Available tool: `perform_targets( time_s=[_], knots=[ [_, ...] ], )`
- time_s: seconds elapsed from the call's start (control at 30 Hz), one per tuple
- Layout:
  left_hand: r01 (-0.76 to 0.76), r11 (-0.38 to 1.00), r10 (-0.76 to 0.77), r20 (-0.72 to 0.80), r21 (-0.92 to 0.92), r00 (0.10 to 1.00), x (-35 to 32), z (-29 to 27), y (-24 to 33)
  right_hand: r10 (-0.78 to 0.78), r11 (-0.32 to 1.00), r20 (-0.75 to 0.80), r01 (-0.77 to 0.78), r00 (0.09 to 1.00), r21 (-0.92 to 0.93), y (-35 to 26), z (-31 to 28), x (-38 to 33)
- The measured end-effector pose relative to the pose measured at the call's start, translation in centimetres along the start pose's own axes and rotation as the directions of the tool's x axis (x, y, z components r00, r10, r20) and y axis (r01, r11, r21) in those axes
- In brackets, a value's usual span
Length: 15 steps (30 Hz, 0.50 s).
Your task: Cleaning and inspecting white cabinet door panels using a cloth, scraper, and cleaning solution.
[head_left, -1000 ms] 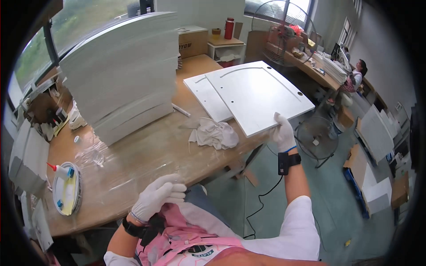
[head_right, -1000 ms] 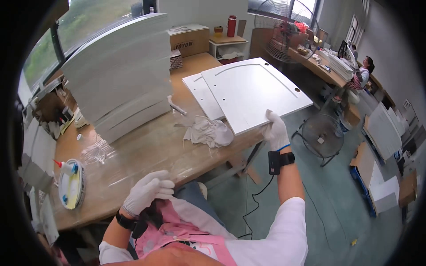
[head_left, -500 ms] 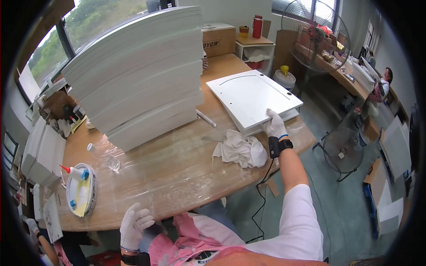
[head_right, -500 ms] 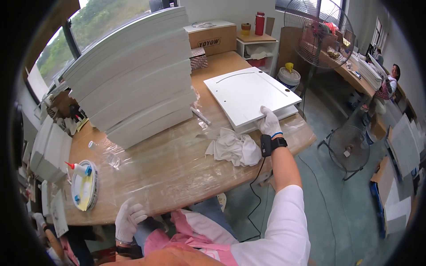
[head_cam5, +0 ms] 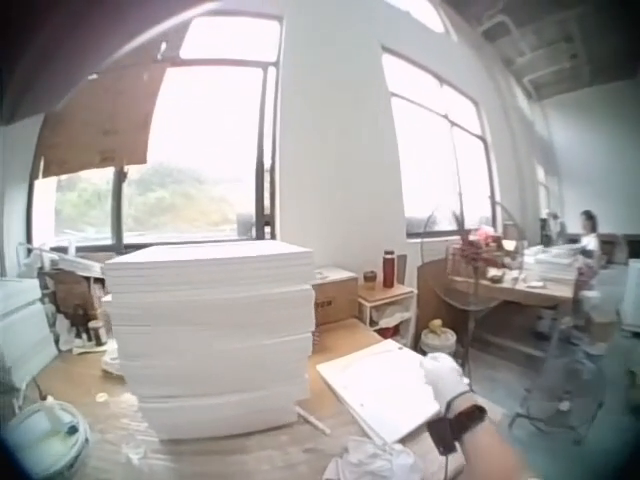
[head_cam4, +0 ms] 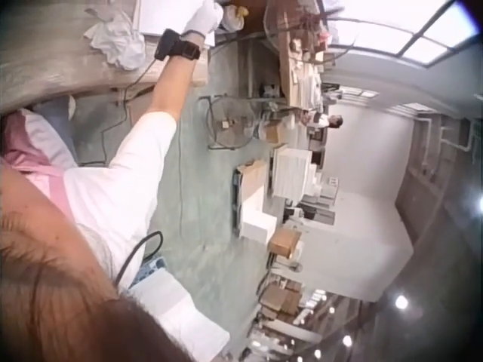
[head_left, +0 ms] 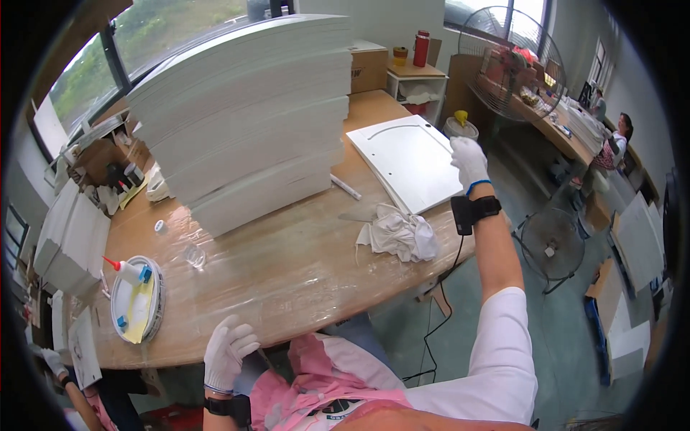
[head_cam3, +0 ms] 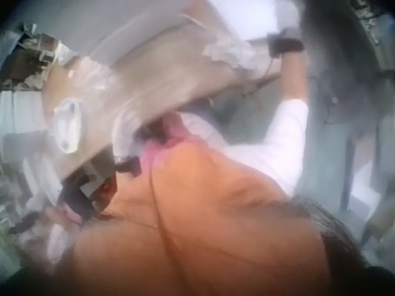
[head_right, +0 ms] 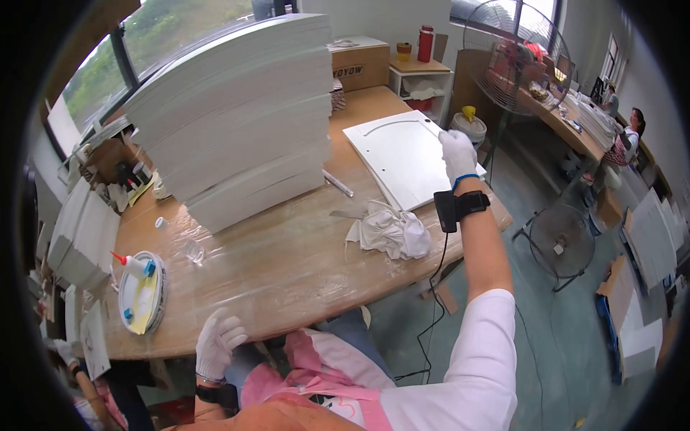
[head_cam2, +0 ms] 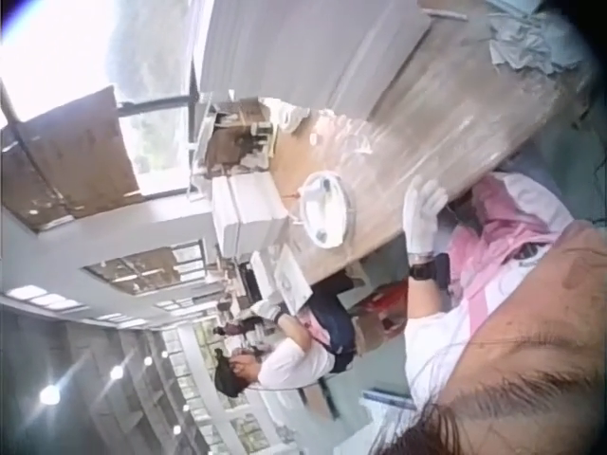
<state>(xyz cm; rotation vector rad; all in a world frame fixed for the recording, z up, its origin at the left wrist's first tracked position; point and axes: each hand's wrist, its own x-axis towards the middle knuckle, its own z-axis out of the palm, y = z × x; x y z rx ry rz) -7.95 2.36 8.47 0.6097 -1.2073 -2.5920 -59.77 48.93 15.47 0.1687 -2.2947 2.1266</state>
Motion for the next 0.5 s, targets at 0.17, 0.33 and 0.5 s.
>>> perform_targets(
  time_s=[0.17, 0.33, 0.5],
  knots=[
    [-0.003, 0.997, 0.005, 0.033, -0.071, 0.999, -0.2, -0.8, 1.0, -0.356, 0.929, 0.321, 0.370, 0.877, 0.018, -19.6, 12.9, -6.9],
    [-0.084, 0.992, 0.085, 0.006, -0.089, 0.996, -2.1, -3.1, 2.9, -0.769, 0.082, 0.478, 0.807, 0.424, -0.584, -29.4, 26.1, -11.3],
    [-0.185, 0.972, 0.178, -0.060, -0.148, 0.982, -4.5, -9.7, 3.5, -0.563, 0.010, 0.534, 0.651, 0.631, -0.759, -34.0, 34.3, -9.7]
  ],
)
